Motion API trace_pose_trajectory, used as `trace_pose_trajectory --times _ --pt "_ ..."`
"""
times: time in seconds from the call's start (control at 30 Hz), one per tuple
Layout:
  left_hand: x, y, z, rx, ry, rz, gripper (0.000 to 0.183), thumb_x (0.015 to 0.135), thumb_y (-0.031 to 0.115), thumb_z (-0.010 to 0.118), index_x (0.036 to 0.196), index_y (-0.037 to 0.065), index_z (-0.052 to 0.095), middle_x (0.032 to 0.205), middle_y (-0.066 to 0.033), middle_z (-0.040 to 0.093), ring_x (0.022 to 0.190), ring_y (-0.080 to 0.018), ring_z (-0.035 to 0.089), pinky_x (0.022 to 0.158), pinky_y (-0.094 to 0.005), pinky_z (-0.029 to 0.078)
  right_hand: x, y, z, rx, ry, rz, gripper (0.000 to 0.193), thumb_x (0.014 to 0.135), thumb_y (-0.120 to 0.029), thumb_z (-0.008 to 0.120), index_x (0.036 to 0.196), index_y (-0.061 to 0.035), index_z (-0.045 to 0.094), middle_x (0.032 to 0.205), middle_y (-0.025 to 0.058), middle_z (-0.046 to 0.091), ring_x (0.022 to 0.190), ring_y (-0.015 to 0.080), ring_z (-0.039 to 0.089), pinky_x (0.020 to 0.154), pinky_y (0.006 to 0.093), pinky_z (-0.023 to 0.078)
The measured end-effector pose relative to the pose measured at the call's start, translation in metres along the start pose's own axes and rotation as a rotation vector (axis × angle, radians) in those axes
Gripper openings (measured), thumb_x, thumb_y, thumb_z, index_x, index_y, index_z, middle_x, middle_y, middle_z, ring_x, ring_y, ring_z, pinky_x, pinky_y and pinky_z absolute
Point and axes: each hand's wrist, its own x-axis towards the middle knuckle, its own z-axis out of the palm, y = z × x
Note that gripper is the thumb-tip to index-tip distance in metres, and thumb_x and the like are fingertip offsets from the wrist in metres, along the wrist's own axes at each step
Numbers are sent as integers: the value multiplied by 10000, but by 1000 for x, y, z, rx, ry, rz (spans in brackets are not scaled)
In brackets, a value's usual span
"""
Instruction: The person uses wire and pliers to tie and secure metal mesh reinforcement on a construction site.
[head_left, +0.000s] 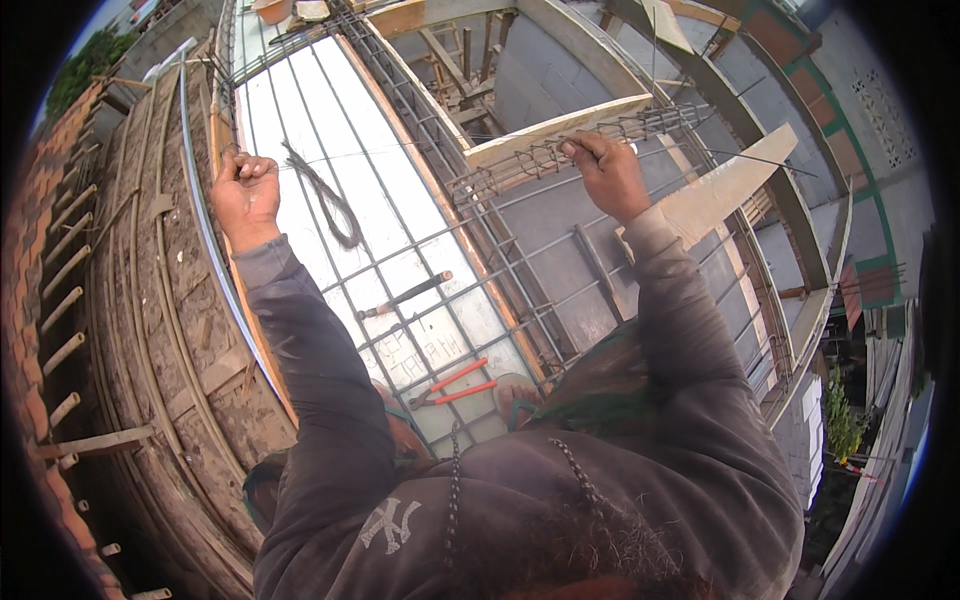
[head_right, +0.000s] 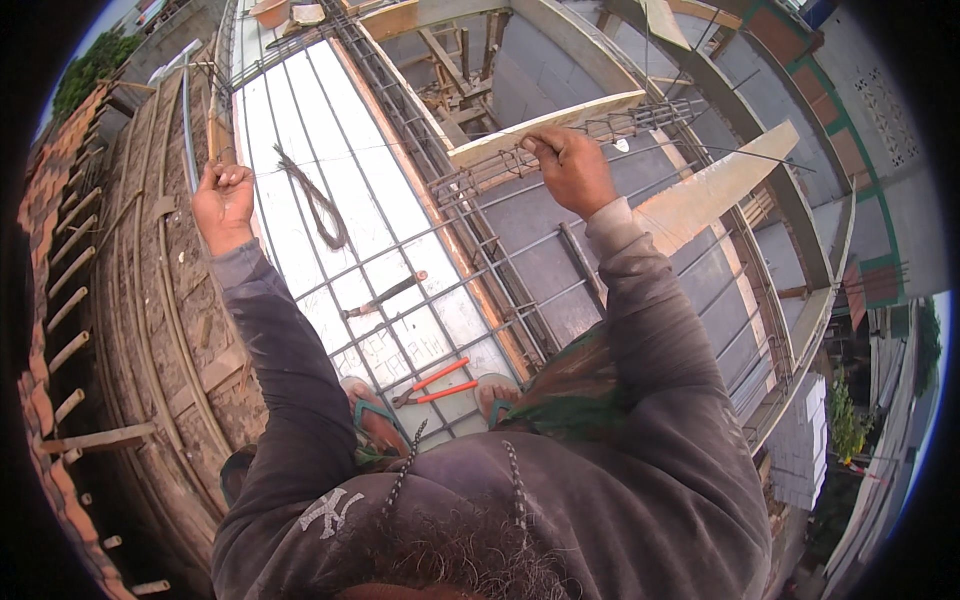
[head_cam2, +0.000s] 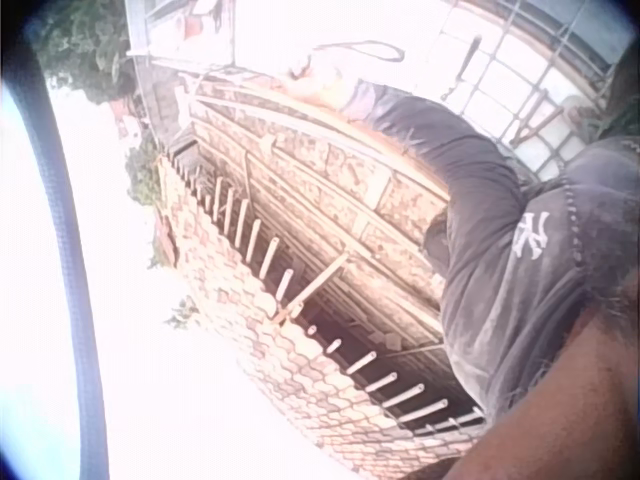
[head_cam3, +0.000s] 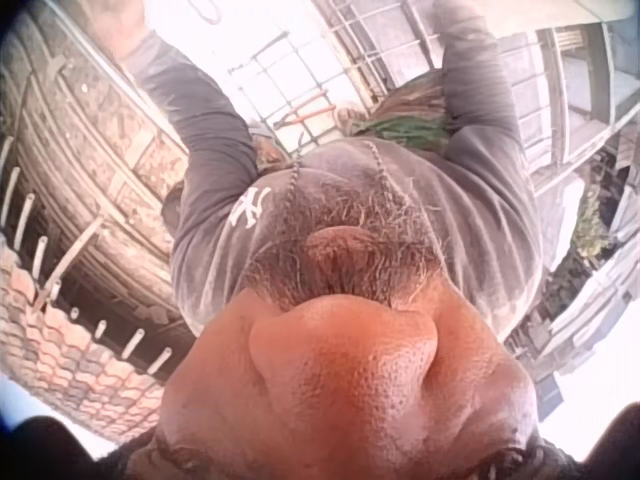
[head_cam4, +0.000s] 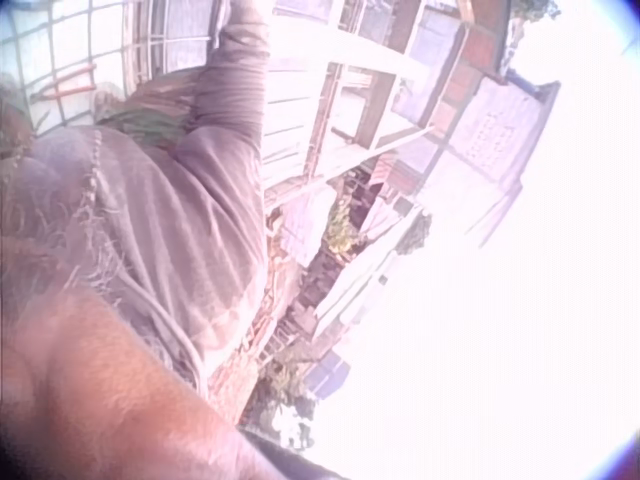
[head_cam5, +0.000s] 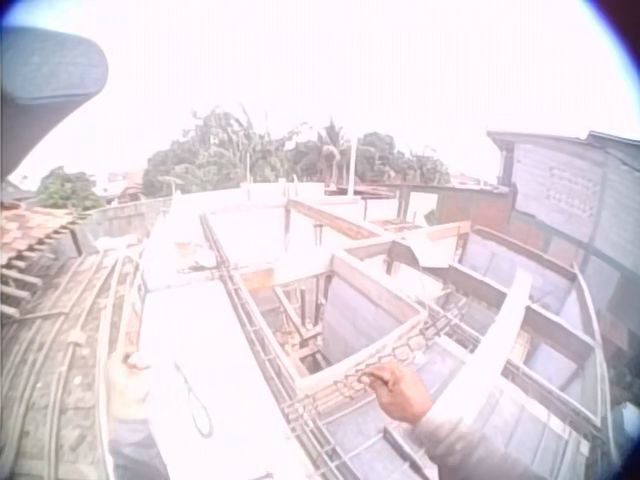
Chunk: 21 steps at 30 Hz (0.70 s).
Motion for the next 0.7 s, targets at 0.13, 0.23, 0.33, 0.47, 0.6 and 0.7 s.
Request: trace_pose_trajectory --times 0.13,0.23,0.33,0.47,0.6,0.7 --pt "18 29 -20 -12 73 -48 122 1109 132 474 1039 32 485 830 -28 458 637 -129 401 633 -318 361 5 45 4 -91 156 83 199 976 -214 690 1053 -53 778 1005 187 753 939 405 710 824 442 556" --pt "3 37 -5 37 56 18 118 1104 123 483 1038 24 484 832 -31 455 636 -135 405 635 -317 364 3 82 -4 -330 229 -21 198 972 -225 692 1039 -62 782 1042 186 750 952 400 711 824 448 555" --pt "-5 62 -6 73 28 -10 102 1096 112 491 1041 25 484 835 -35 469 637 -134 410 624 -312 368 1 51 0 -752 269 22 190 964 -226 704 1055 -78 782 1057 154 756 947 398 708 825 460 554" --pt "2 47 -11 182 39 -35 92 1086 94 506 1019 31 504 844 -38 499 622 -118 415 575 -287 359 8 86 -1 -326 248 342 212 973 -238 707 1078 -65 772 1024 117 769 907 330 729 822 421 560" --pt "-2 32 -12 351 94 48 115 1083 97 516 1117 -7 552 845 -27 495 613 -97 412 555 -265 348 10 99 3 332 467 311 206 1002 -197 680 1086 -16 734 981 107 773 855 204 726 800 338 567" --pt "-18 6 -2 403 43 -55 236 1075 94 522 1267 -40 557 853 -13 494 616 -68 407 538 -243 338 10 89 7 261 549 326 241 1013 -133 647 1218 -8 673 995 122 769 830 163 714 789 299 567"
